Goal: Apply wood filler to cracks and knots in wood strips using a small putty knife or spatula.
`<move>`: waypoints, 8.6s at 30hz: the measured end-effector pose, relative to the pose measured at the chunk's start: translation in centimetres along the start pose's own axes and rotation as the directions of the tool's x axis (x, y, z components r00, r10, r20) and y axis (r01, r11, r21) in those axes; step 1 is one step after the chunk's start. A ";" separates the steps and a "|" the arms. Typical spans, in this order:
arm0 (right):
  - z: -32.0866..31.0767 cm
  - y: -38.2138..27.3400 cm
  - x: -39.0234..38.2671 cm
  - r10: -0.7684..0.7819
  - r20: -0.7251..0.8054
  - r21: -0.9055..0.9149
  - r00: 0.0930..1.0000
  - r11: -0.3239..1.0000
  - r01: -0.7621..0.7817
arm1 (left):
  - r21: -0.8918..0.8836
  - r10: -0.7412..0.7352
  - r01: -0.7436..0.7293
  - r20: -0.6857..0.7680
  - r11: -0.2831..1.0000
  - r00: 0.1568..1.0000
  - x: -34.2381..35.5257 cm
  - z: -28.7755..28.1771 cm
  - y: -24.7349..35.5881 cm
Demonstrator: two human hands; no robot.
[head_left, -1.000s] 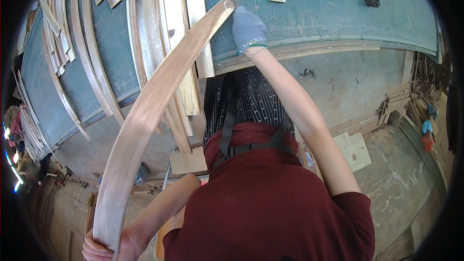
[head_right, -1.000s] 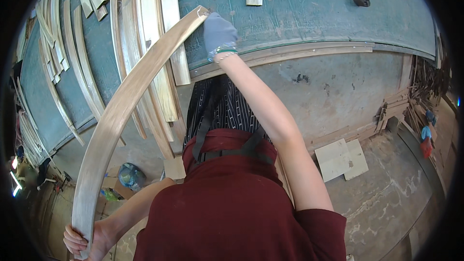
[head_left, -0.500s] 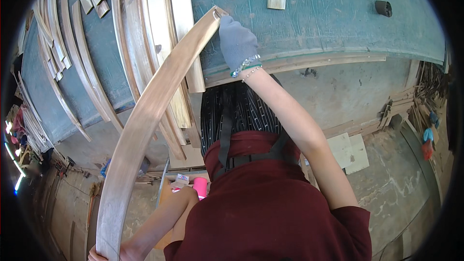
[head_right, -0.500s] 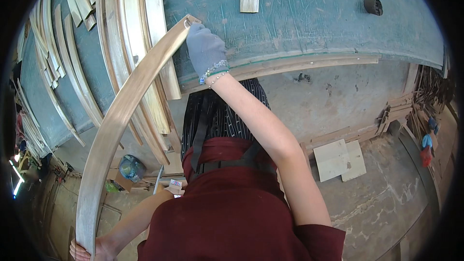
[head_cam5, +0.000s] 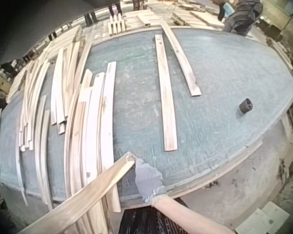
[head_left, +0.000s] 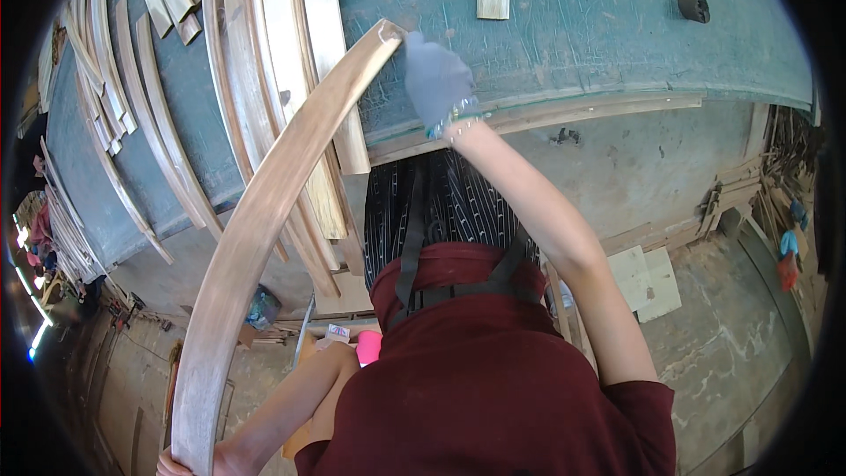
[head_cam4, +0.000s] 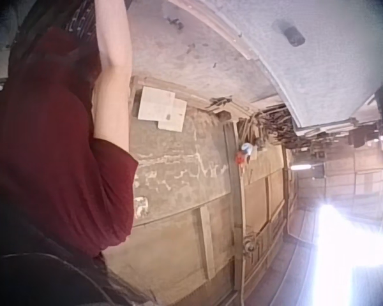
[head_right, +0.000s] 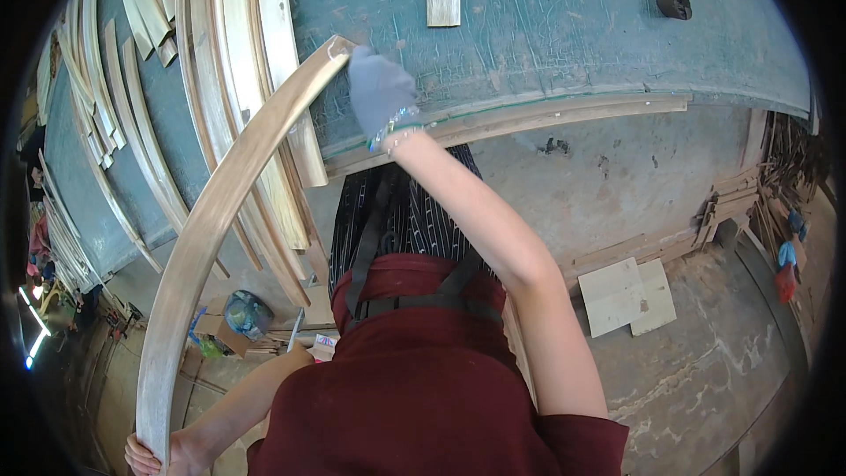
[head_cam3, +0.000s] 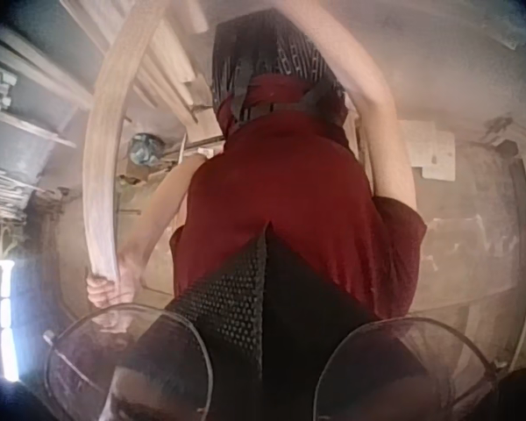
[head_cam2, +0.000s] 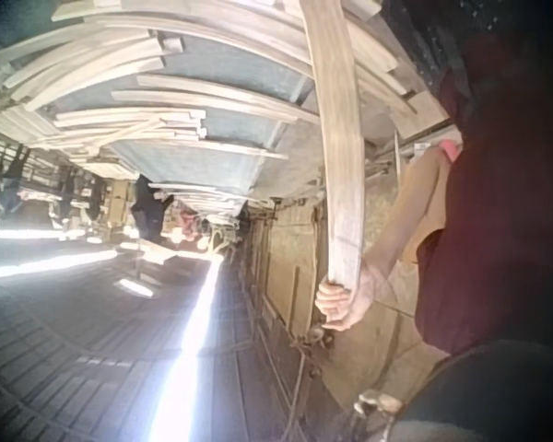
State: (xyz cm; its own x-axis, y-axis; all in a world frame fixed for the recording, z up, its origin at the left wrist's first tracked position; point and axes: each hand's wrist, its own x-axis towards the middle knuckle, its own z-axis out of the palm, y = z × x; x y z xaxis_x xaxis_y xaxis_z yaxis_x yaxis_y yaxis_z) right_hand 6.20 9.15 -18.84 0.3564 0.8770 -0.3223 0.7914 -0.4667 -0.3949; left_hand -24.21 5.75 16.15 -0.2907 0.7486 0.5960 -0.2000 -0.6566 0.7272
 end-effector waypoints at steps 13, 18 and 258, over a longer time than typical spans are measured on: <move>0.8 1.3 0.3 -0.068 -0.129 -0.086 0.989 0.995 0.057 | 0.058 0.008 -0.007 -0.018 0.998 1.000 1.0 -0.2 -0.2; -0.8 -0.1 -1.3 0.038 0.008 0.016 0.999 0.999 -0.038 | 0.078 0.019 -0.016 -0.039 0.997 0.999 0.2 0.4 -0.7; -4.7 5.3 -0.3 -0.221 0.133 0.448 0.966 0.883 0.140 | -0.096 -0.327 0.330 -0.547 0.939 0.771 -11.5 3.0 -13.9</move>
State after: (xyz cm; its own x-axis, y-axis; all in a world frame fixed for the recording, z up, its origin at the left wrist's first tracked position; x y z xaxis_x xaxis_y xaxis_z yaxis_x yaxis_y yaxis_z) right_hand 12.61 6.97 -16.74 0.1030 0.9353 -0.3386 0.5262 -0.3401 -0.7794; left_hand -15.32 6.51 0.24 -0.6705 0.7411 0.0353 -0.3733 -0.3781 0.8472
